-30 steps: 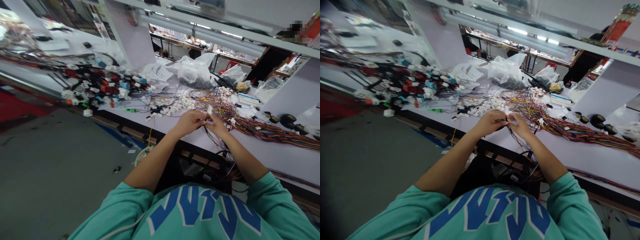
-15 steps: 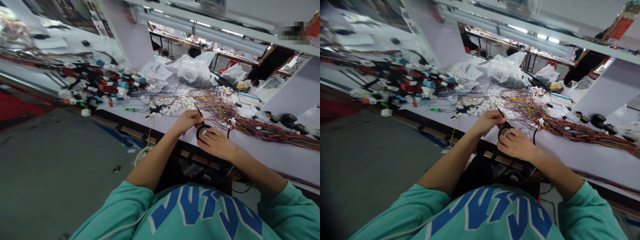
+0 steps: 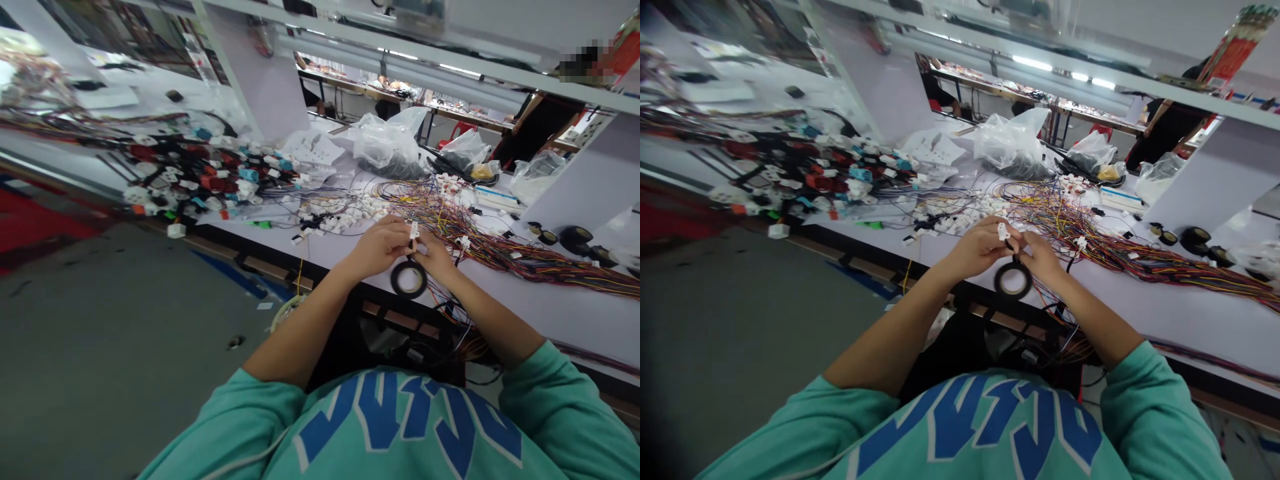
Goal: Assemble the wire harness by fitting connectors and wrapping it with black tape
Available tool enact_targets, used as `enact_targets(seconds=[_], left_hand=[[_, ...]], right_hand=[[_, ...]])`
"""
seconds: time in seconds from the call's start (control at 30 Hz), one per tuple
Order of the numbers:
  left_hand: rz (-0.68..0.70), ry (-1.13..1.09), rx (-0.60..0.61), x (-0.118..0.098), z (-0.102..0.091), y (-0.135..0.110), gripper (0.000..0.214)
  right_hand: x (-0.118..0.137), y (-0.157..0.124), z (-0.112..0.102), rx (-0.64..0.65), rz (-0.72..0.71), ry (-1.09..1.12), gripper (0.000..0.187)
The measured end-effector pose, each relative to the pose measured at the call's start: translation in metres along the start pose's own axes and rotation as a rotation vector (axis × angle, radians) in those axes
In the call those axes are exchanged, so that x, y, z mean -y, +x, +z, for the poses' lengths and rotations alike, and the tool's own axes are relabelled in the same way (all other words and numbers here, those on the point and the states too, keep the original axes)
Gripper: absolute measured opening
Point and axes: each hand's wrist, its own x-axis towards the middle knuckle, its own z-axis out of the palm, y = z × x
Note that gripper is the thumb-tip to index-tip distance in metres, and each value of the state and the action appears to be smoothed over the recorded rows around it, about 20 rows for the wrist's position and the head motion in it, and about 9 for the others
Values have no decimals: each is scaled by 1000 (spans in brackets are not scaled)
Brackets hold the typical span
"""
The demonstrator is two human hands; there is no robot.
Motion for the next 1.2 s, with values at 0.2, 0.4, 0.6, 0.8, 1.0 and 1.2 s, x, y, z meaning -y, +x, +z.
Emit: enact_targets(seconds=[0.2,0.4,0.6,0.8,1.0,1.2], left_hand=[[-441,-499,-119,9,13,-9,14],[-629,-794,-237,8,25,-9,19],[-695,-1017,-320,9,32,-18,27],[-246,-320,-119,-5,19,-14,16],[-49,248,139,-7,6,9,16],[-177,250,97,3,7,16,15]], right_hand=[[20,-36,-17,-22,-292,-221,34],[60,-51,-28,52,-701,-661,29],[50,-59,-34,-19,-229,-489,28],[25,-25,-23,32,-49,-377,23],[12,-6,8,-55,170,-77,10],[7,-18,0,147,282,415,15]])
